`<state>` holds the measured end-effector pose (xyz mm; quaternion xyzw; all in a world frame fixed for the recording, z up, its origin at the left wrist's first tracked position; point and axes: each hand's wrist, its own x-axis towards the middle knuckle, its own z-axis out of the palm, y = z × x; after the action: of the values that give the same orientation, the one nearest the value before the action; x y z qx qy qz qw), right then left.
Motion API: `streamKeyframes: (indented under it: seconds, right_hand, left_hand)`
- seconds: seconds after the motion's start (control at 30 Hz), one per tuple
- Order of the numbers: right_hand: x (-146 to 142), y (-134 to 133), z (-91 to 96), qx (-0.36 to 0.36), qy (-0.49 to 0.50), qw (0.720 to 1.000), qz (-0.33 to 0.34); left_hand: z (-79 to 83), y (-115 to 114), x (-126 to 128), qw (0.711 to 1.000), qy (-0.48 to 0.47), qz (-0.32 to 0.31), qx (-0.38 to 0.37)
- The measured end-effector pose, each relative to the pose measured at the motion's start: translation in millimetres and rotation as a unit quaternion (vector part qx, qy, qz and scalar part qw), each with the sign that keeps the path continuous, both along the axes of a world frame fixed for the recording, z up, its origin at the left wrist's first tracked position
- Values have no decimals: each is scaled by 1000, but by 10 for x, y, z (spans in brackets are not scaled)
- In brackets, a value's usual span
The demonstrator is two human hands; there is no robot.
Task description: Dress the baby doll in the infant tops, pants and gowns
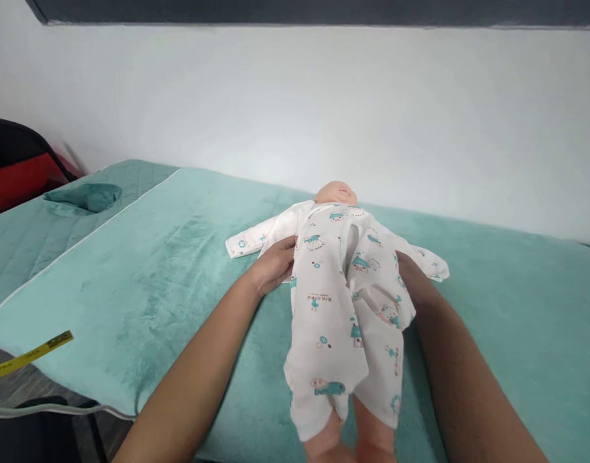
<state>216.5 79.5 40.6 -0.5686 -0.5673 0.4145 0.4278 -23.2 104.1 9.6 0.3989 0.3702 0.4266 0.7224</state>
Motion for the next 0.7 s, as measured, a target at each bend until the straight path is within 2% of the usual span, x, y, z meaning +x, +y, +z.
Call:
streamKeyframes:
  seconds: [0.13, 0.3, 0.4, 0.6, 0.7]
  right_hand:
    - [14, 43, -114, -29, 25, 999, -18]
    - [16, 113, -258, 14, -12, 997, -79]
    - [-15, 114, -260, 11, -24, 997, -71]
    - [-94, 76, -175, 26, -29, 999, -31]
    - [-101, 110, -206, 52, -17, 997, -46]
  left_hand:
    - [3, -48, 74, 998, 10, 66, -12]
    - [39, -107, 161, 988, -3, 152, -16]
    - [12, -100, 176, 986, -9, 166, -22]
    - [-60, -50, 201, 983, 35, 183, -6]
    - [-50, -39, 221, 981, 36, 188, 13]
